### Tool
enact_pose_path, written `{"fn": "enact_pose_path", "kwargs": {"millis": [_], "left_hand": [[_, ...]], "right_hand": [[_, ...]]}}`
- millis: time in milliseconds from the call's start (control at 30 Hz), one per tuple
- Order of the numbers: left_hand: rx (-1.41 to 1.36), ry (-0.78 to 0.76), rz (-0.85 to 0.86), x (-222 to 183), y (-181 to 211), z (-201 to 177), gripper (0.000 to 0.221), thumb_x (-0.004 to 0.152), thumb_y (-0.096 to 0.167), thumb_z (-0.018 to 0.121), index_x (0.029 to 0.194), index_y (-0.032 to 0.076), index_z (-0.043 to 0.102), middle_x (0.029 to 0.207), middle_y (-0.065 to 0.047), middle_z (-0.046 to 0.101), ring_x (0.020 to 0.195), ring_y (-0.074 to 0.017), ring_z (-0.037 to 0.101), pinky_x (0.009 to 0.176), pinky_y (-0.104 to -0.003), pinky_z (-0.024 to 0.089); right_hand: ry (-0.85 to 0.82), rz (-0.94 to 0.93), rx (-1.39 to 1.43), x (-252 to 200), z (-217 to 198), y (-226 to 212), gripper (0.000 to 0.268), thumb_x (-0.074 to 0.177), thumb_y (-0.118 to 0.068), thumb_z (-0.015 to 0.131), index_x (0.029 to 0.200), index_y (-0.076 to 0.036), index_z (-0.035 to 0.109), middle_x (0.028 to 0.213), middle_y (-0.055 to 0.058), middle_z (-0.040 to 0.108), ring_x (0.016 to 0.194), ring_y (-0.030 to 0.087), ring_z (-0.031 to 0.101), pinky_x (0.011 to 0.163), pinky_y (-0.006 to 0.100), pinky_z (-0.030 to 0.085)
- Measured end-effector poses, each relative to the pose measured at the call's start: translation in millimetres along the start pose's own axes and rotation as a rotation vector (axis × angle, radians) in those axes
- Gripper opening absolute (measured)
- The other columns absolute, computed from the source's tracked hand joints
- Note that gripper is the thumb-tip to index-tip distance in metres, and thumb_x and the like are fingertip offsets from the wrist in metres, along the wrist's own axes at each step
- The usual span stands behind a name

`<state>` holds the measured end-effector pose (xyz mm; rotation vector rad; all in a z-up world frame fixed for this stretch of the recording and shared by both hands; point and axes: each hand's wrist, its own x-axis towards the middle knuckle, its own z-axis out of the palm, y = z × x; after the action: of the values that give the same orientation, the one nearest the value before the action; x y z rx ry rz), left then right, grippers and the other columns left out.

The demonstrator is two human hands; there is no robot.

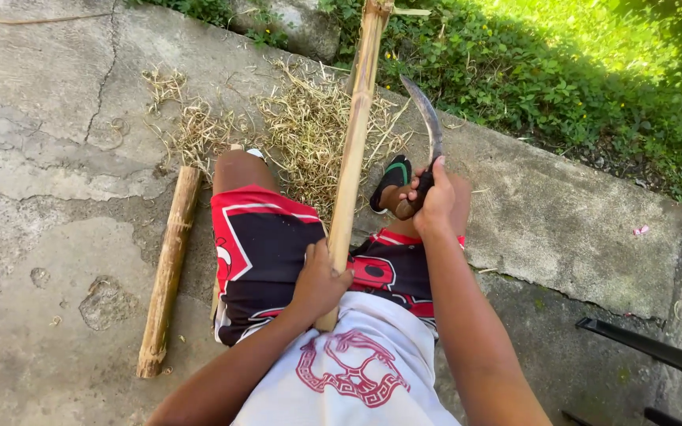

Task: Shaving and scraping the outer layer and nodes of a bamboo pole using a sickle.

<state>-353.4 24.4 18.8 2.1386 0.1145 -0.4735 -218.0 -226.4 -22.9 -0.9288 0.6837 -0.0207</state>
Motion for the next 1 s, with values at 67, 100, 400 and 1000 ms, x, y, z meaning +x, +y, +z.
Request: {"fn": "enact_pose_path", "kwargs": {"millis": [67, 100, 400, 1000], "left_hand": [[-0.057, -0.076, -0.015, -0.1, 2.2, -9.2, 0.079, 0.079, 0.026, 0.077, 0.142, 0.003, 0.037, 0.124, -0.025, 0.056, 0.107, -0.0410, 0.065, 0.090, -0.046, 0.055], [-0.115, -0.150, -0.022, 0.8, 3.8, -13.8, 0.078, 0.079, 0.027, 0.077, 0.142, 0.004, 0.037, 0.122, -0.025, 0.058, 0.106, -0.0413, 0.066, 0.089, -0.046, 0.055], [0.392, -0.662, -0.109, 53.8, 74.6, -95.0, 0.061, 0.083, 0.051, 0.071, 0.127, 0.012, 0.057, 0.116, -0.018, 0.067, 0.108, -0.0373, 0.067, 0.093, -0.049, 0.052], [0.533, 0.225, 0.275, 448.6, 139.6, -93.3, 0.038, 0.108, 0.045, 0.049, 0.118, 0.014, 0.069, 0.102, -0.012, 0.072, 0.092, -0.0322, 0.071, 0.079, -0.047, 0.055]], "right_hand": [[0.019, -0.008, -0.021, 11.1, 4.1, 2.5, 0.052, 0.103, -0.055, 0.053, 0.091, -0.005, 0.059, 0.065, 0.004, 0.056, 0.047, 0.016, 0.050, 0.051, 0.036, 0.051], [0.035, -0.024, -0.042, 17.3, 6.4, 3.2, 0.052, 0.103, -0.055, 0.053, 0.091, -0.004, 0.059, 0.065, 0.004, 0.056, 0.047, 0.016, 0.051, 0.050, 0.036, 0.051], [-0.084, -0.146, -0.455, 57.9, 52.1, -5.7, 0.043, 0.104, -0.041, 0.058, 0.082, -0.004, 0.059, 0.057, 0.003, 0.052, 0.038, 0.010, 0.044, 0.037, 0.028, 0.041], [-0.139, -0.815, -1.032, 234.7, 143.8, -59.2, 0.045, 0.105, -0.040, 0.066, 0.082, -0.001, 0.064, 0.060, 0.007, 0.058, 0.053, 0.016, 0.052, 0.051, 0.038, 0.040]]}}
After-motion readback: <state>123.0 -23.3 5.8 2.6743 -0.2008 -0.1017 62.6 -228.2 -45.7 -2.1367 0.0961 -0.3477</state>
